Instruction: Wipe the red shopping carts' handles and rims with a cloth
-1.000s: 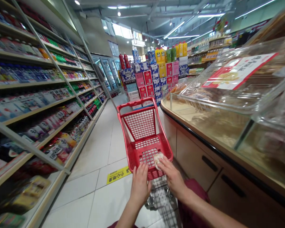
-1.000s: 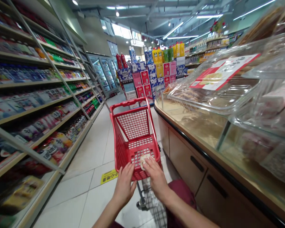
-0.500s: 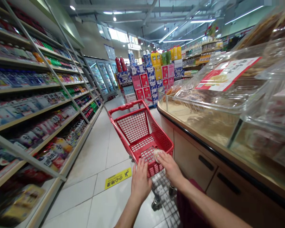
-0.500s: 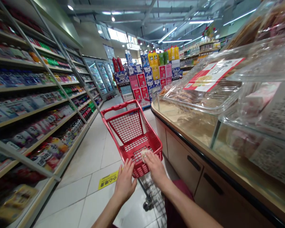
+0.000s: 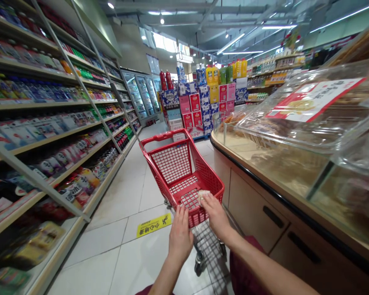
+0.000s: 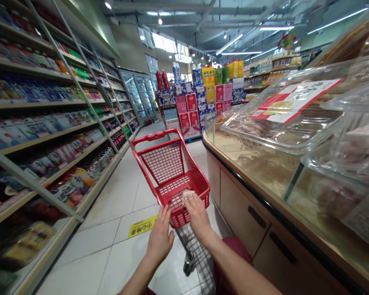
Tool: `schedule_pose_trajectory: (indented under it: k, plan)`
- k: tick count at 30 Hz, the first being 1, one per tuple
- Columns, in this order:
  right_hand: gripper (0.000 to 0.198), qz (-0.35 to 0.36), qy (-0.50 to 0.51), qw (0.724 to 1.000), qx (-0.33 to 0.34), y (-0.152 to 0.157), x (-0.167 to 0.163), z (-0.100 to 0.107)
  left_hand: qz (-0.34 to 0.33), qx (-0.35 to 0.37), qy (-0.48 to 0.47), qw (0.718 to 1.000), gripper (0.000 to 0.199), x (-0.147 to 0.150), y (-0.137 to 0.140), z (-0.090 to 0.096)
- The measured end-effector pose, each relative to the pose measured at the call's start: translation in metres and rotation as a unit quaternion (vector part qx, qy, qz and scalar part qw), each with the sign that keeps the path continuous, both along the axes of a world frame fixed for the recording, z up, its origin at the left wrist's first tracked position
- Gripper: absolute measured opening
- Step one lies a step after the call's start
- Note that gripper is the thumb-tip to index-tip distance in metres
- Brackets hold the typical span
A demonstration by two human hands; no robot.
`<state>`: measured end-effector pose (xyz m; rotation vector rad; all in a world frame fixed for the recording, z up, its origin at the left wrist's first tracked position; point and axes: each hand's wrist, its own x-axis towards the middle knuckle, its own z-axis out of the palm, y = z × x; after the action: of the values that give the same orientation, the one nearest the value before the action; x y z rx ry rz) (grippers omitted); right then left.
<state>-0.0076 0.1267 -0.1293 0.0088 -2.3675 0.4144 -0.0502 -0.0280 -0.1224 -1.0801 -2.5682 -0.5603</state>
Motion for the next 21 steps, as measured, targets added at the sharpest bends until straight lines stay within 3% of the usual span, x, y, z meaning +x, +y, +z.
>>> schedule_pose_trajectory:
  k: [4,9,15,19,21]
  plan:
    - [0.038,0.099,0.027,0.994,0.044,-0.010,0.004,-0.008,-0.004,0.037,-0.001,0.999,0.080,-0.002,-0.003,-0.005]
    - [0.042,-0.016,0.017,1.000,-0.012,0.001,-0.002,-0.003,-0.008,0.025,0.006,1.000,0.080,-0.003,-0.004,-0.005]
    - [0.038,0.081,0.016,0.996,0.036,-0.007,-0.008,-0.001,-0.003,0.013,0.034,0.999,0.080,-0.002,-0.005,-0.004]
    - [0.040,-0.029,-0.001,1.000,0.005,0.018,-0.007,0.001,0.002,0.010,0.049,0.999,0.077,0.000,-0.008,-0.004]
    - [0.041,-0.033,0.011,0.999,0.003,0.018,-0.004,-0.002,0.007,0.012,0.054,0.998,0.074,0.001,-0.008,-0.006]
